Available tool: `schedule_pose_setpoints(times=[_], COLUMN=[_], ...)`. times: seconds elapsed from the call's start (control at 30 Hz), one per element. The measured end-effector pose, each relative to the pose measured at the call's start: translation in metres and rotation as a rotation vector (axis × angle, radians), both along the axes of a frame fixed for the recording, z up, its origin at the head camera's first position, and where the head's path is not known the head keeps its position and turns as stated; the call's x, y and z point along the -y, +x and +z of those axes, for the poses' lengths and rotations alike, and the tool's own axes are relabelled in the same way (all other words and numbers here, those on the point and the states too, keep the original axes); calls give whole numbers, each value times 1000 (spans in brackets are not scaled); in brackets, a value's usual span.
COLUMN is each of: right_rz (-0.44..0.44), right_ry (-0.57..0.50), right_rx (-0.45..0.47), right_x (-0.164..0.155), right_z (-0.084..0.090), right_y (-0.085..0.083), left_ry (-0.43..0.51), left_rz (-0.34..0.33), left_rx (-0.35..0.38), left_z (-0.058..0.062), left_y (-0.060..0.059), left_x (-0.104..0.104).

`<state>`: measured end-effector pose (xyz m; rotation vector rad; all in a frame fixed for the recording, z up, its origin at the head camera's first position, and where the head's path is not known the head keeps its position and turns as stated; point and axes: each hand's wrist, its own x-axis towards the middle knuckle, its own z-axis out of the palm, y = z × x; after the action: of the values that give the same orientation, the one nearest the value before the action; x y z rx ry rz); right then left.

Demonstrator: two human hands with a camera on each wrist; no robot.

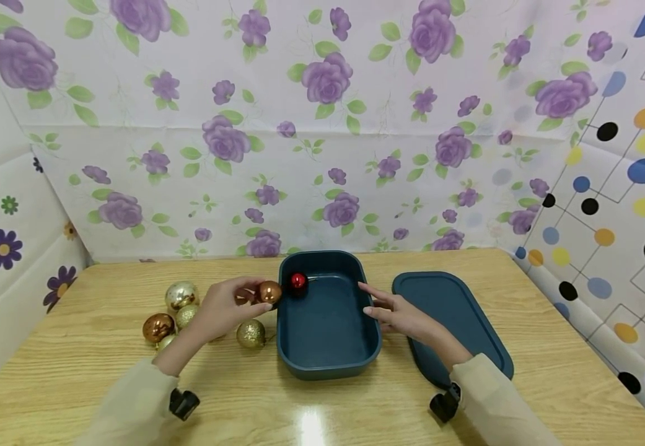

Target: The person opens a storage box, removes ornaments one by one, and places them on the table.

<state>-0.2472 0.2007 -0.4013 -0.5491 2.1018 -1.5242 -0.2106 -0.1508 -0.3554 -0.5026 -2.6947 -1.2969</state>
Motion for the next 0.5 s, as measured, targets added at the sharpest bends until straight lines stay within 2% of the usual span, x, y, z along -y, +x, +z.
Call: schedule_pose_setpoints(times=[0.2,0.5], right_rz=[3,6], right_ry=[4,3], right_rx=[-7,-3], right_x=[0,0], right_z=[0,0], right_y=[1,0], left_ry=[-60,-127], left_rz=[51,126], left_rx=[-23,37], left_z=[-5,-10], left_y=[15,33], left_x=[25,52])
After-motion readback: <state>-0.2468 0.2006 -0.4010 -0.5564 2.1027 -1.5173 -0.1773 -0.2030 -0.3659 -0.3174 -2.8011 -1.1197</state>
